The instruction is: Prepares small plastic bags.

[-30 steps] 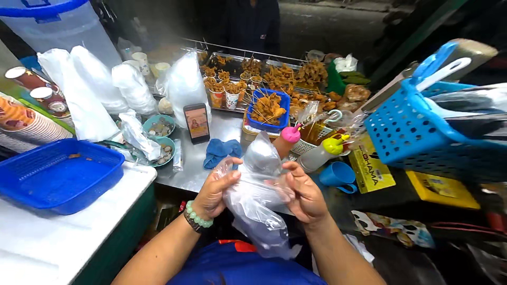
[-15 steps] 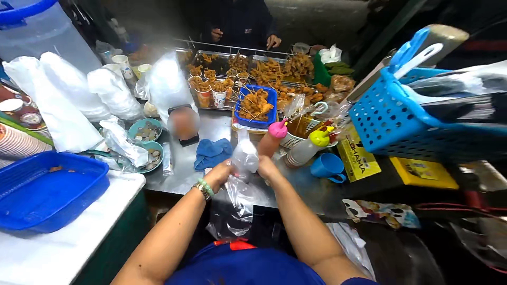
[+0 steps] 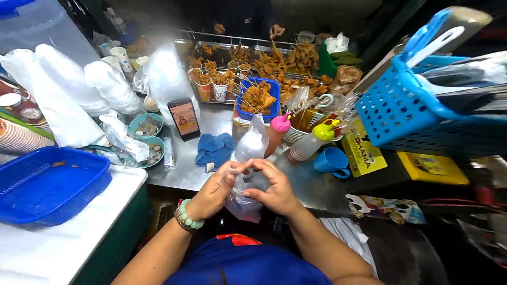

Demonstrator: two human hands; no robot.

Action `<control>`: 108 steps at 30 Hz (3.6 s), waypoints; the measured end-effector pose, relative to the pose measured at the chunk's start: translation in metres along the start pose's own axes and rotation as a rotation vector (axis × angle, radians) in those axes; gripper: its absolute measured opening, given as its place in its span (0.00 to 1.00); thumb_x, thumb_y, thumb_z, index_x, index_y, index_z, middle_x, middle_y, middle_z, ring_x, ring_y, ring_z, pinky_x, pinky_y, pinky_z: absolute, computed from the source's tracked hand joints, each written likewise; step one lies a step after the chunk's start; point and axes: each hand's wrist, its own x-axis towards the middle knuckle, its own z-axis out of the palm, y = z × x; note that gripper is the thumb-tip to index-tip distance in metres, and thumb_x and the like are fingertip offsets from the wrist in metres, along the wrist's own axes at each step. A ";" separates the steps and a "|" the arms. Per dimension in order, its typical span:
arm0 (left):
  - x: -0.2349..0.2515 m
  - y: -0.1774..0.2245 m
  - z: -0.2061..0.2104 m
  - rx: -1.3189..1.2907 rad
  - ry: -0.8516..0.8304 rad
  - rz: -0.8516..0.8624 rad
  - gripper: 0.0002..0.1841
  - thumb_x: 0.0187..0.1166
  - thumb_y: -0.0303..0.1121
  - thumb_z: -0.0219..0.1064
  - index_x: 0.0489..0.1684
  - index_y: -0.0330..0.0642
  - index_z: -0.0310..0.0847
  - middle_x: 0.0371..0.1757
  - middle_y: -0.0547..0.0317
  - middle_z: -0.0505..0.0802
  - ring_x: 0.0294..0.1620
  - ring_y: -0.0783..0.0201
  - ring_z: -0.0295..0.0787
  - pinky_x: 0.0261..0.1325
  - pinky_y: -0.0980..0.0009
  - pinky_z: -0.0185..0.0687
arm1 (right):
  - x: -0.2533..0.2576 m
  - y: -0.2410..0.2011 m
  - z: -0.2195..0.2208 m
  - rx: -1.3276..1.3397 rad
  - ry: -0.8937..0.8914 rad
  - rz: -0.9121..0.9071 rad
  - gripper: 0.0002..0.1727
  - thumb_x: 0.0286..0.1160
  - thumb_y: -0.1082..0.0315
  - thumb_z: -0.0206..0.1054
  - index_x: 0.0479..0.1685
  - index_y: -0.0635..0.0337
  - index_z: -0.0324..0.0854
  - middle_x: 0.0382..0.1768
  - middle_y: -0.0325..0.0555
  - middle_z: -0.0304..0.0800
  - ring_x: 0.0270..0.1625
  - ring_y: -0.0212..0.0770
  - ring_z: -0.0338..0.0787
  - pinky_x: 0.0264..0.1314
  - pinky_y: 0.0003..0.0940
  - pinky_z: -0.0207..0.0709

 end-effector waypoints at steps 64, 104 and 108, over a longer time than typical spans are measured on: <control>0.050 -0.070 0.028 -0.398 0.351 -0.848 0.26 0.96 0.50 0.43 0.82 0.44 0.66 0.53 0.50 0.90 0.34 0.64 0.87 0.33 0.70 0.83 | 0.007 0.088 -0.010 -0.020 0.182 0.362 0.40 0.51 0.75 0.68 0.75 0.81 0.70 0.76 0.71 0.70 0.73 0.46 0.79 0.72 0.32 0.75; -0.024 -0.118 -0.054 0.955 0.198 -0.486 0.27 0.76 0.40 0.73 0.67 0.27 0.81 0.79 0.32 0.78 0.83 0.35 0.69 0.86 0.46 0.62 | 0.075 0.141 0.086 -0.643 -0.375 0.532 0.30 0.85 0.55 0.64 0.77 0.72 0.75 0.73 0.72 0.76 0.76 0.66 0.78 0.79 0.55 0.72; -0.138 -0.085 -0.052 1.129 0.215 -0.330 0.19 0.87 0.42 0.61 0.42 0.33 0.92 0.52 0.44 0.95 0.63 0.40 0.89 0.70 0.44 0.80 | 0.086 0.152 0.094 -0.699 -0.430 0.519 0.20 0.87 0.62 0.62 0.57 0.76 0.83 0.63 0.70 0.84 0.71 0.64 0.83 0.75 0.55 0.75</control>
